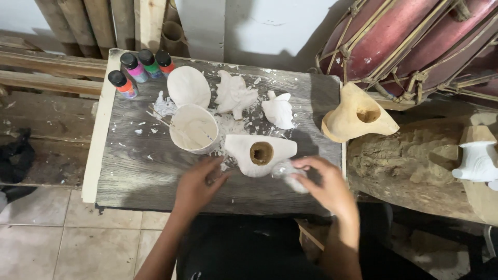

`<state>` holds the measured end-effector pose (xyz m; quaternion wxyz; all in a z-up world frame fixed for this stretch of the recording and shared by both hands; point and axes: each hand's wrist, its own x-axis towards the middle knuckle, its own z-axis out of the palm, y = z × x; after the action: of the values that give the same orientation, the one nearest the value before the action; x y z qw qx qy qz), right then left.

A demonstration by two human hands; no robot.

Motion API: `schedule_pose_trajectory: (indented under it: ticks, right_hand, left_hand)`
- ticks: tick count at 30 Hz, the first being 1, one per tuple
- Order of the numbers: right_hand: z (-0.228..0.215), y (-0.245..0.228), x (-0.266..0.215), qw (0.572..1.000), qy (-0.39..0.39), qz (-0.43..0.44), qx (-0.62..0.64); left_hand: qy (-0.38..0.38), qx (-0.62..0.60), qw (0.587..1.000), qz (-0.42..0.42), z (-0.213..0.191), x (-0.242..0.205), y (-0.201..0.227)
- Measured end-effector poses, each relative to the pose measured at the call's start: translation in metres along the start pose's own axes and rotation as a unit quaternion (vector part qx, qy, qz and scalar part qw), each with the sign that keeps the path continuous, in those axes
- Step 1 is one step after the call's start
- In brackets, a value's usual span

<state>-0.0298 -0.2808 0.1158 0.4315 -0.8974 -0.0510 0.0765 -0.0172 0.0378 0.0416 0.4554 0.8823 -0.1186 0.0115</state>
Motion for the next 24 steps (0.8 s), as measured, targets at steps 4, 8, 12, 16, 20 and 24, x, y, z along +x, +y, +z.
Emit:
schedule_pose_trajectory:
  ticks: [4, 8, 12, 16, 20, 24]
  right_hand:
    - [-0.030, -0.048, -0.007, 0.997, 0.054, -0.015, -0.056]
    - [-0.034, -0.088, 0.005, 0.987, 0.116, -0.078, -0.085]
    - [-0.026, -0.130, 0.025, 0.976, 0.124, -0.164, -0.079]
    - [0.000, -0.151, 0.051, 0.963, 0.085, -0.239, -0.091]
    - [0.027, -0.171, 0.076, 0.942, 0.042, -0.286, -0.170]
    - [0.048, -0.169, 0.092, 0.927, 0.010, -0.309, -0.212]
  left_hand:
    - [0.068, -0.044, 0.996, 0.030, -0.035, -0.008, 0.005]
    - [0.249, 0.002, 0.965, 0.077, -0.061, -0.003, -0.004]
    - [0.233, -0.015, 0.969, 0.084, -0.076, 0.017, 0.004]
    - [0.142, -0.070, 0.987, -0.027, -0.077, 0.035, -0.001]
    - [0.142, 0.008, 0.988, 0.060, -0.055, 0.045, -0.048]
    - [0.164, -0.004, 0.981, 0.102, -0.050, 0.050, -0.058]
